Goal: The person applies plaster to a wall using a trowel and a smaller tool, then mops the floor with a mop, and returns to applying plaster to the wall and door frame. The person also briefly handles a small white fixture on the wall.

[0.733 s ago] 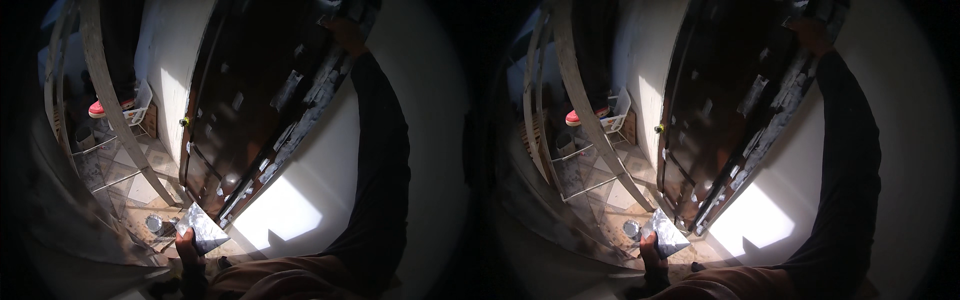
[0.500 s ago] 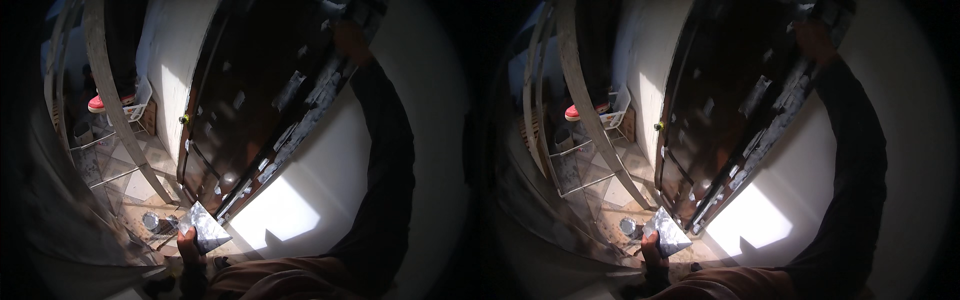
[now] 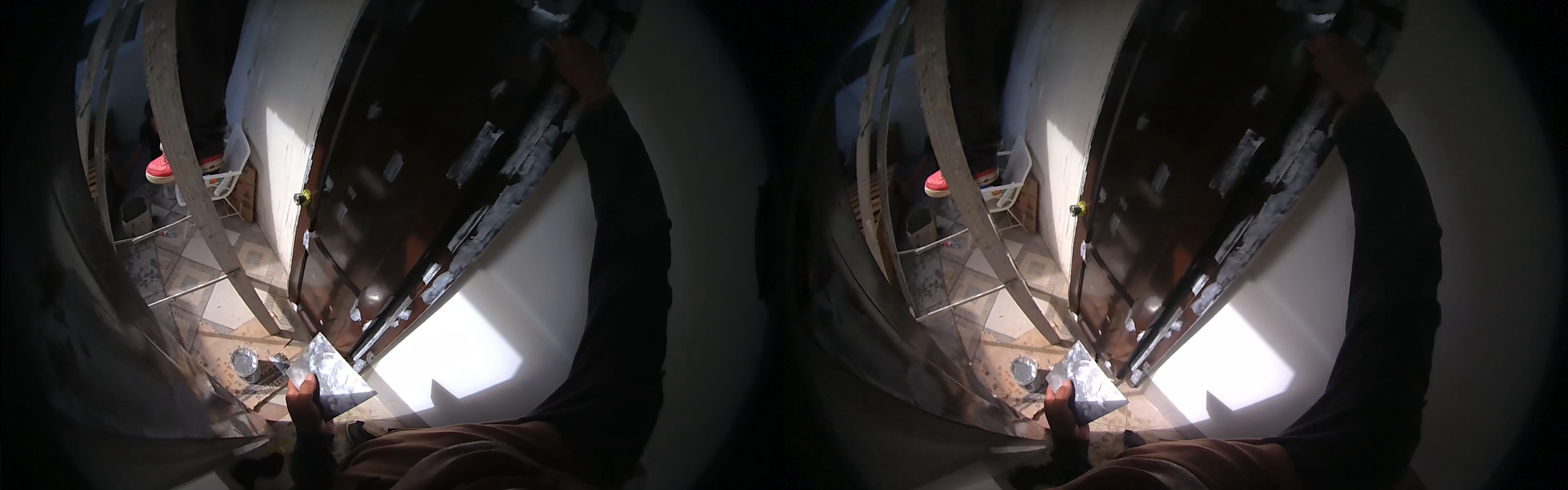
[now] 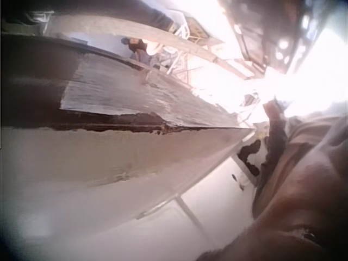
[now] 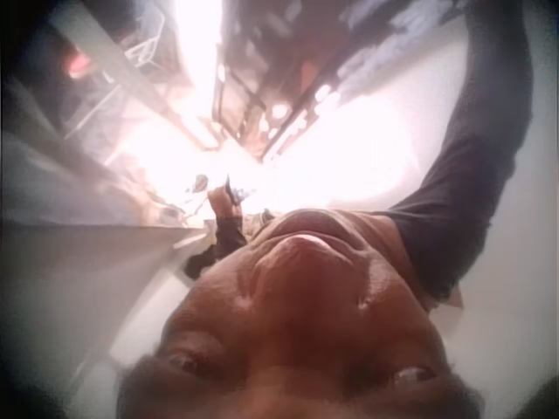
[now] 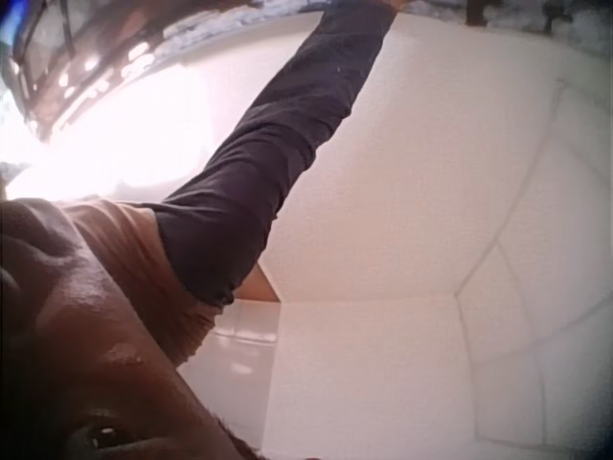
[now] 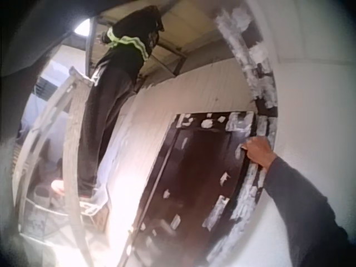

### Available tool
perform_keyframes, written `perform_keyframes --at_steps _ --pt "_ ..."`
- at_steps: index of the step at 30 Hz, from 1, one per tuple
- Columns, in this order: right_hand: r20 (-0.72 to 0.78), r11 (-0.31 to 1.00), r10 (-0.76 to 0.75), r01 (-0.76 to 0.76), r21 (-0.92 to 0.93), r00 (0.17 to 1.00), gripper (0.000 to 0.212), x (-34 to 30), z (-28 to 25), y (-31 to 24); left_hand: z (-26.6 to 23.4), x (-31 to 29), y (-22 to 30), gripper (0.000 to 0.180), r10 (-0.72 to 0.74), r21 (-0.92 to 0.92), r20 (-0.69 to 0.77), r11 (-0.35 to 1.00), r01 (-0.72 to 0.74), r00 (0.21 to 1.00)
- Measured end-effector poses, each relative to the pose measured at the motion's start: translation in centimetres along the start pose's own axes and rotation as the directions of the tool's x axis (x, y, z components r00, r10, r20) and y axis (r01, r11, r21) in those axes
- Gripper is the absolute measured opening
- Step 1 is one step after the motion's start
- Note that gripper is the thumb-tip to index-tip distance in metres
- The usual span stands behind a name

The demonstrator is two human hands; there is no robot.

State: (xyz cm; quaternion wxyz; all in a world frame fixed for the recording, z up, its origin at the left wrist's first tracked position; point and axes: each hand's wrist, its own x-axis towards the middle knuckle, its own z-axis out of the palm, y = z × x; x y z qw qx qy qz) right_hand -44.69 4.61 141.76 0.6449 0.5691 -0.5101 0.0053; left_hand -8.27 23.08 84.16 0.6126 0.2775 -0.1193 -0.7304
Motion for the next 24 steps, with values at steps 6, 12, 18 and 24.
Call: perform_keyframes --at_steps 6,12,18,24 --pt "0.255 0.960 -0.214 0.252 -0.126 0.943 0.017 0.1 -1.2 -1.8 1.0 0.5 0.1 0.041 -0.020 -0.074 -0.003 0.997 0.020 1.000" --pt "-0.057 0.973 -0.197 0.202 0.114 0.979 0.023 1.4 -0.5 -1.2 0.6 0.2 0.3 0.039 -0.053 -0.044 -0.010 0.998 0.052 0.999" --pt "-0.035 0.960 0.199 -0.187 0.206 0.979 0.027 0.7 -1.6 0.0 0.6 -0.2 0.5 0.037 0.026 -0.099 -0.003 0.995 -0.027 1.000" --pt "0.010 0.904 0.377 -0.370 0.212 0.926 0.029 -3.1 -5.2 0.0 0.4 -0.4 1.0 0.035 0.004 -0.068 -0.048 0.998 -0.008 0.999"
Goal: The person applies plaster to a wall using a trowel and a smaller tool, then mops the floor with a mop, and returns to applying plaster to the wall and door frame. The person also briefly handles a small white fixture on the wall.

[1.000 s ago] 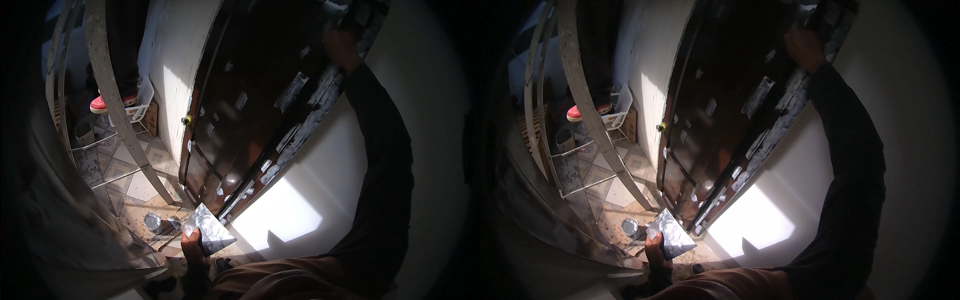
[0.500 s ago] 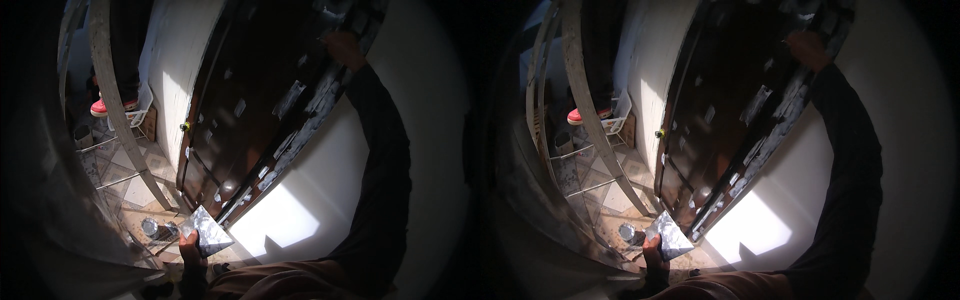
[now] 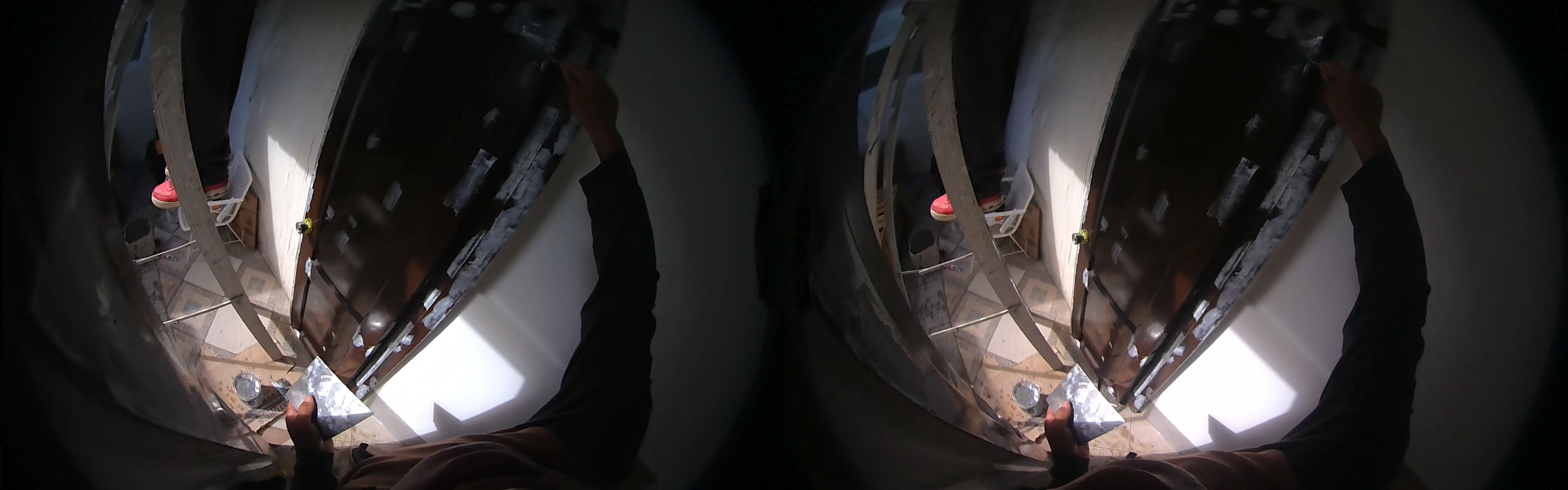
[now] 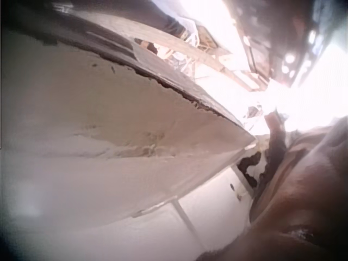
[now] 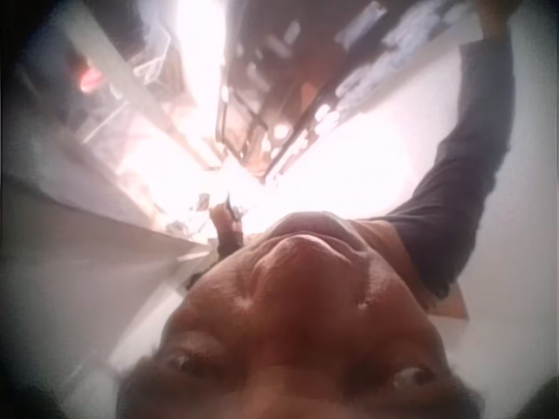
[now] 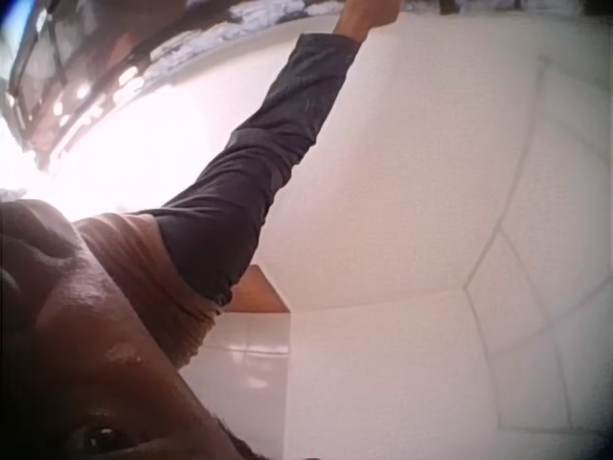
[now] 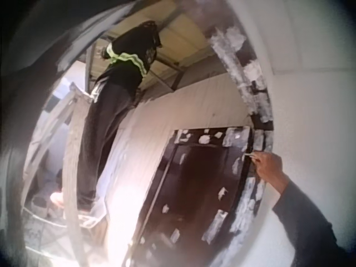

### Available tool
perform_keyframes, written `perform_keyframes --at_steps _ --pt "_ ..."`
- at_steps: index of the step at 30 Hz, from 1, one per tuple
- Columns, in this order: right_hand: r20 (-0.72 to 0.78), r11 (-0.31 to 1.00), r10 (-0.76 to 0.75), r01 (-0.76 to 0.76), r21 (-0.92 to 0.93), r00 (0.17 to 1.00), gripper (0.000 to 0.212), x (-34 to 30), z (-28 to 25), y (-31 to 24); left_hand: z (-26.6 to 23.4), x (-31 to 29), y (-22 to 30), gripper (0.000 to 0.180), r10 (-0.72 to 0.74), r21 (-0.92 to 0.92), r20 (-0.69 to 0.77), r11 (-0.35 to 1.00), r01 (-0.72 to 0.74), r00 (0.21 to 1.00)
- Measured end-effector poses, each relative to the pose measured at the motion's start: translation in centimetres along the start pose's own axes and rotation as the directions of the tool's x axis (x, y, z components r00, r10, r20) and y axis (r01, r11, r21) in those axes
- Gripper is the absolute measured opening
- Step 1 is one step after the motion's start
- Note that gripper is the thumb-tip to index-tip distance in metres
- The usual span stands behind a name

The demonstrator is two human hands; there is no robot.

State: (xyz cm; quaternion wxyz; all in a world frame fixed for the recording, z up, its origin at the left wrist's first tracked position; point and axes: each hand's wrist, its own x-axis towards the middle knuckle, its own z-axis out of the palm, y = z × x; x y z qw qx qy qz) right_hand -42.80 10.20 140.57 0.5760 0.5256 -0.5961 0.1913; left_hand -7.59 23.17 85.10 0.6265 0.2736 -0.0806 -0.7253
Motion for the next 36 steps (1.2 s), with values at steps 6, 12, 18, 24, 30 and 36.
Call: perform_keyframes --at_steps 6,12,18,24,30,36 --pt "-0.050 1.000 -0.014 0.014 -0.006 0.999 0.025 -3.7 -0.9 3.6 0.6 0.1 0.5 0.035 0.008 0.027 0.034 1.000 -0.009 0.999" --pt "-0.039 0.992 -0.076 0.079 0.098 0.996 0.024 -6.1 -0.5 5.9 0.7 -0.1 0.7 0.036 0.020 0.071 0.047 0.997 -0.023 0.999" --pt "-0.139 0.951 -0.298 0.306 0.038 0.944 0.026 -5.6 1.9 6.8 0.5 -0.7 0.3 0.034 0.036 0.082 0.045 0.996 -0.039 0.998" --pt "-0.113 0.885 -0.459 0.442 -0.149 0.881 0.048 -2.7 3.8 6.3 0.0 -1.1 -0.6 0.033 0.053 0.070 0.047 0.996 -0.056 0.997" --pt "0.018 0.903 -0.360 0.353 -0.245 0.933 0.037 -1.8 3.0 3.7 -1.2 -1.9 -1.9 0.031 0.107 0.052 -0.063 0.993 -0.103 0.992" --pt "-0.127 0.930 -0.342 0.355 0.096 0.931 0.028 -3.6 2.1 3.7 -3.9 -3.0 -2.1 0.047 0.248 0.469 0.102 0.842 -0.266 0.963"
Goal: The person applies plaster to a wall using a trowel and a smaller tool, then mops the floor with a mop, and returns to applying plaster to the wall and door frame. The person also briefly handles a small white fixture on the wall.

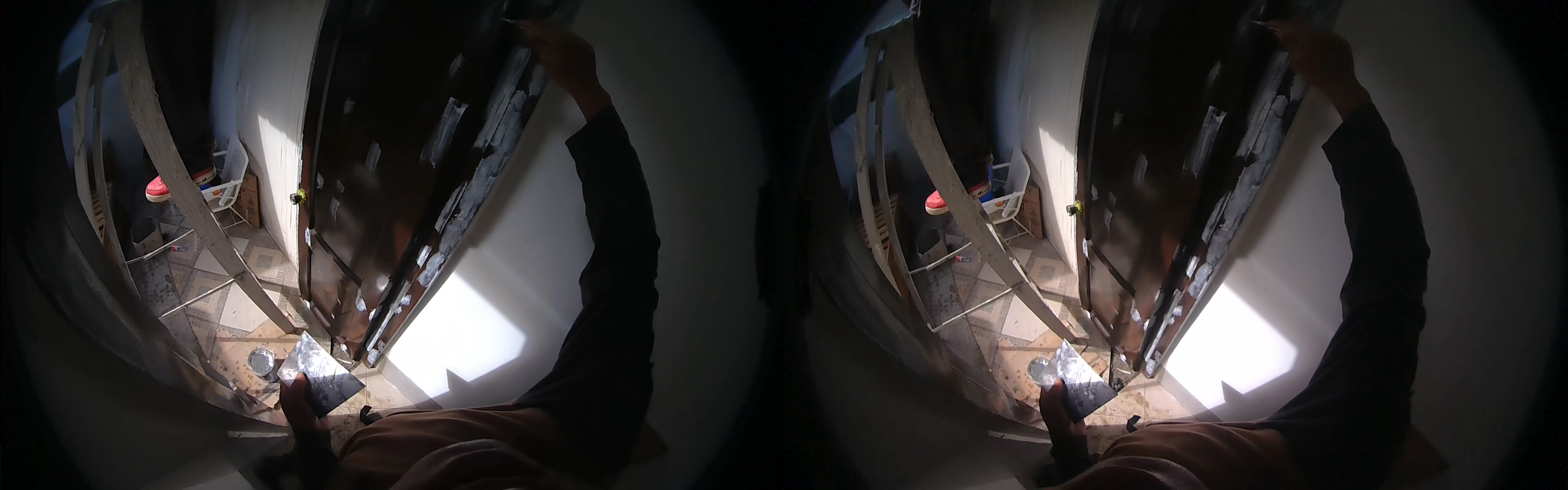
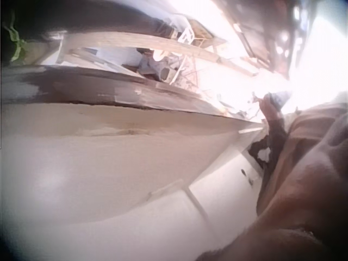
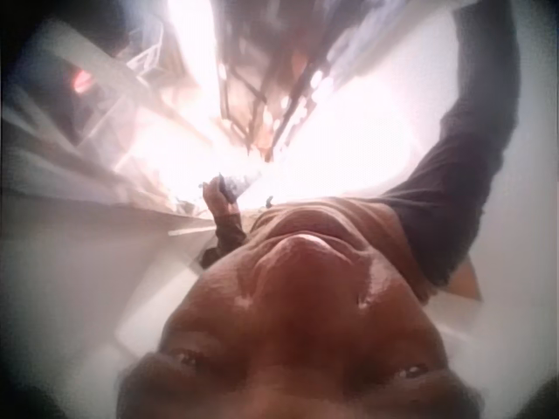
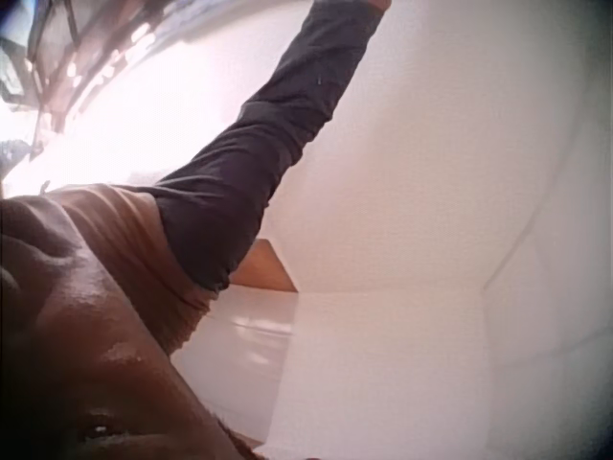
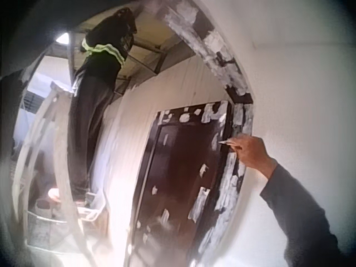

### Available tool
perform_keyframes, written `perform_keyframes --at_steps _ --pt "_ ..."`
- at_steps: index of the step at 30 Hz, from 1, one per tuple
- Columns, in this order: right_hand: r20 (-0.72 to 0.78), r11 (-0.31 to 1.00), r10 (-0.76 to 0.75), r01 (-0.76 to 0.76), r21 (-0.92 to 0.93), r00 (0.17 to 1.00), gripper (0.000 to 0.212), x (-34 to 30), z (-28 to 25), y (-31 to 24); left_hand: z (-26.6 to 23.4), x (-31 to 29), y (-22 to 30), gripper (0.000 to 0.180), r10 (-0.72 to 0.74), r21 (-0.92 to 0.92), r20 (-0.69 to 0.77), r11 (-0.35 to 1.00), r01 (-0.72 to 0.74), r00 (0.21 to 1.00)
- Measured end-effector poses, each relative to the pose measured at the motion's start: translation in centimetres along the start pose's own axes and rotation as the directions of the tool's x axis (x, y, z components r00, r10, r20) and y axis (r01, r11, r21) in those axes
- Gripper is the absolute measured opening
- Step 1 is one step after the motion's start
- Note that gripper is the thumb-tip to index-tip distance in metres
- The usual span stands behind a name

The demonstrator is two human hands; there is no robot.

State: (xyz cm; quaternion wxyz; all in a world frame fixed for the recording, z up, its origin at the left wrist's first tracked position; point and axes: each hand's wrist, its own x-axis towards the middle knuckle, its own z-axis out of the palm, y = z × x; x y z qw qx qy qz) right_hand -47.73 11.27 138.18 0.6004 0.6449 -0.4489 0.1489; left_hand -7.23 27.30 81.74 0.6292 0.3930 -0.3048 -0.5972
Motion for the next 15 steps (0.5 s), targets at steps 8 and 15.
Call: perform_keyframes --at_steps 8,15 --pt "0.051 0.979 -0.176 0.180 -0.097 0.983 0.032 -2.7 1.6 -1.5 -0.9 0.1 -0.8 0.047 -0.134 -0.343 -0.080 0.934 0.099 0.988" --pt "0.143 0.961 -0.229 0.247 -0.121 0.963 0.044 -1.6 4.8 -2.8 -0.7 -0.3 -0.9 0.038 -0.156 -0.360 -0.145 0.928 0.095 0.977"
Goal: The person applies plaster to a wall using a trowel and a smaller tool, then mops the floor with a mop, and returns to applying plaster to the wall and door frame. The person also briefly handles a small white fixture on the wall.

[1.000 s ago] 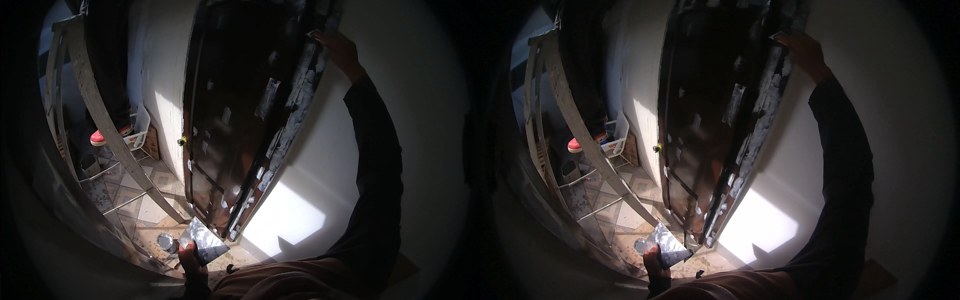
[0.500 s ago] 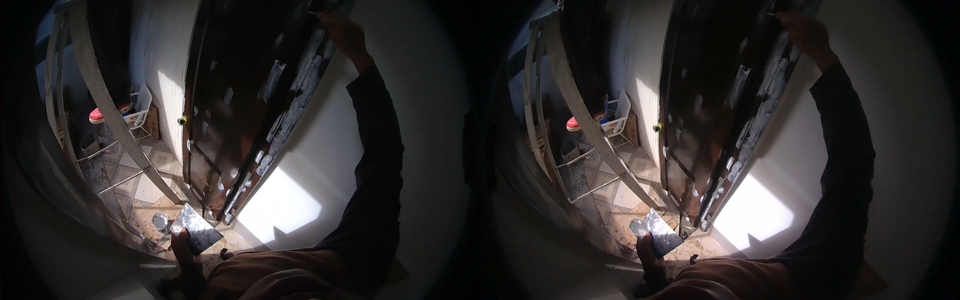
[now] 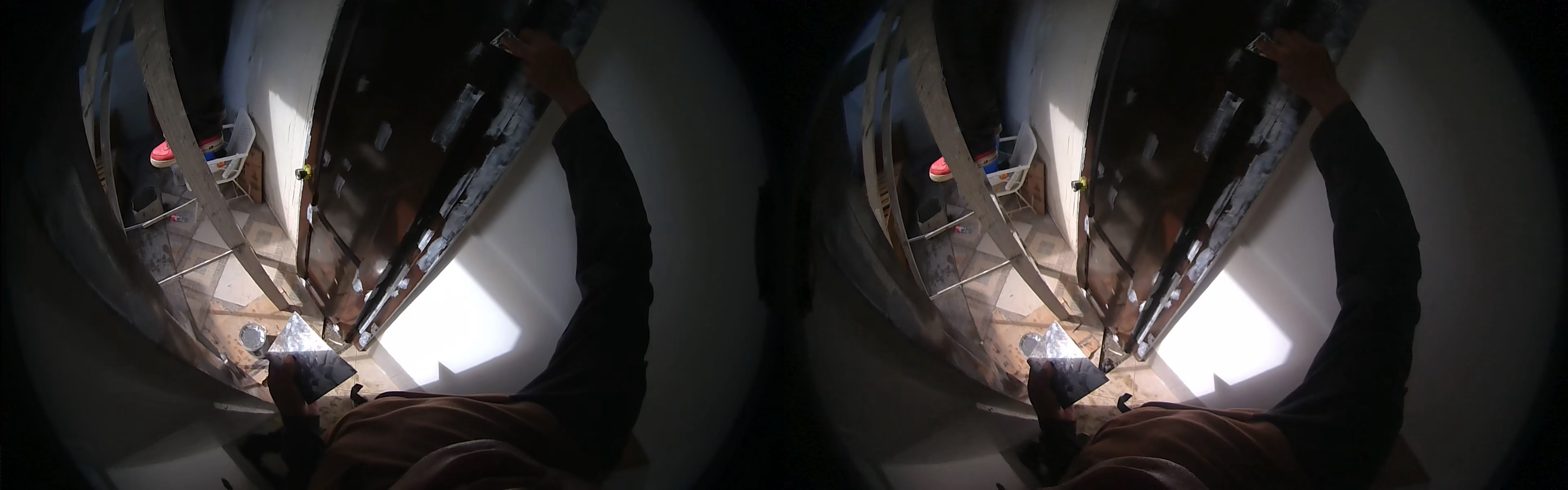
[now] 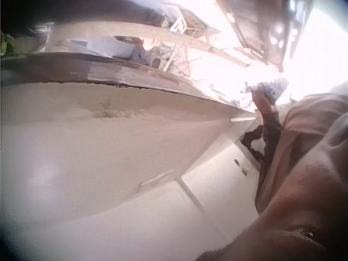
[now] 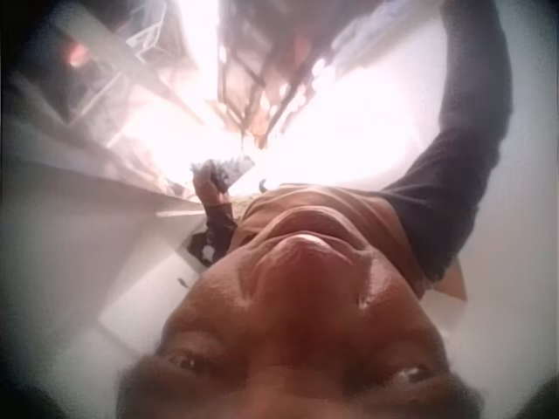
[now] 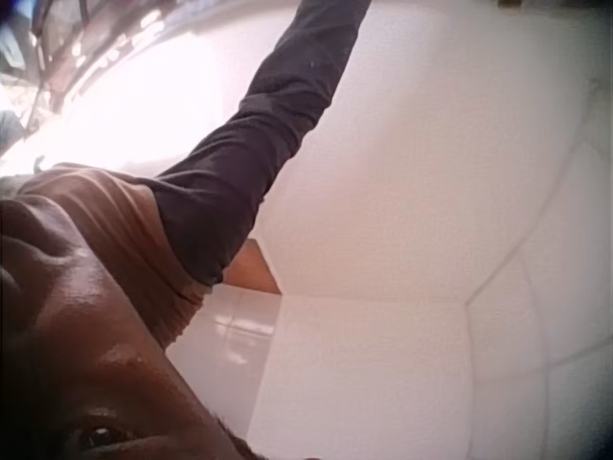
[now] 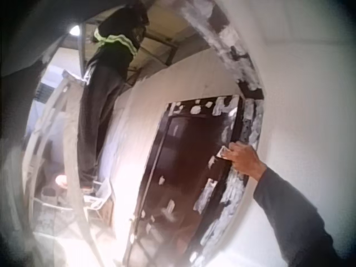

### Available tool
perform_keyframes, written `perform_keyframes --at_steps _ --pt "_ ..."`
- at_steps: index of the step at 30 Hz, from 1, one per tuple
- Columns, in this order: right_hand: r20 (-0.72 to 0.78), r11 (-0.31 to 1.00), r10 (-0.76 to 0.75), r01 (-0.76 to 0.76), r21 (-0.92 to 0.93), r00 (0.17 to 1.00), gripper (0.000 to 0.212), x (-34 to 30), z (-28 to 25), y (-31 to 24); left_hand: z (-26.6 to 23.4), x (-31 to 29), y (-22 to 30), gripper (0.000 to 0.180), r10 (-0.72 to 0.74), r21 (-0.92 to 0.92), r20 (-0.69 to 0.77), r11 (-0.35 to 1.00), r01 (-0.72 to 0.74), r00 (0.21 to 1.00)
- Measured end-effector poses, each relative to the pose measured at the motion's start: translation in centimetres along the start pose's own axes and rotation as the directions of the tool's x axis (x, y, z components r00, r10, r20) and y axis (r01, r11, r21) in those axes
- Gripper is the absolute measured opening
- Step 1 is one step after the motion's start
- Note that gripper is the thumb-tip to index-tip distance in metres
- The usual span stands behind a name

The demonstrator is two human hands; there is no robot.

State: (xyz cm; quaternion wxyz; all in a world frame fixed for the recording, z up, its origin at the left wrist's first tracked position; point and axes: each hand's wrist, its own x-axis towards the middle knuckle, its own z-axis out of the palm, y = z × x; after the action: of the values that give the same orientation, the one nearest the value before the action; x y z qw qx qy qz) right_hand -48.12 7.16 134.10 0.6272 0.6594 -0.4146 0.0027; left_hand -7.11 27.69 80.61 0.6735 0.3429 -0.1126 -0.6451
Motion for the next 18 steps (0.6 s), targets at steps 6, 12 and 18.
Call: perform_keyframes --at_steps 6,12,18 --pt "-0.095 0.999 -0.032 0.033 0.005 0.995 0.036 2.1 0.1 -1.0 -1.9 0.2 -0.3 0.029 0.057 0.106 0.052 0.992 -0.062 0.997" --pt "0.045 0.993 0.119 -0.118 -0.031 0.992 0.035 1.5 -0.4 0.2 -0.7 0.0 1.0 0.009 -0.025 0.074 -0.014 0.997 0.026 1.000" --pt "-0.224 0.992 -0.121 0.125 0.000 0.967 0.031 1.7 2.5 -1.0 -0.8 0.7 0.0 0.023 -0.070 0.054 0.008 0.996 0.070 0.998"
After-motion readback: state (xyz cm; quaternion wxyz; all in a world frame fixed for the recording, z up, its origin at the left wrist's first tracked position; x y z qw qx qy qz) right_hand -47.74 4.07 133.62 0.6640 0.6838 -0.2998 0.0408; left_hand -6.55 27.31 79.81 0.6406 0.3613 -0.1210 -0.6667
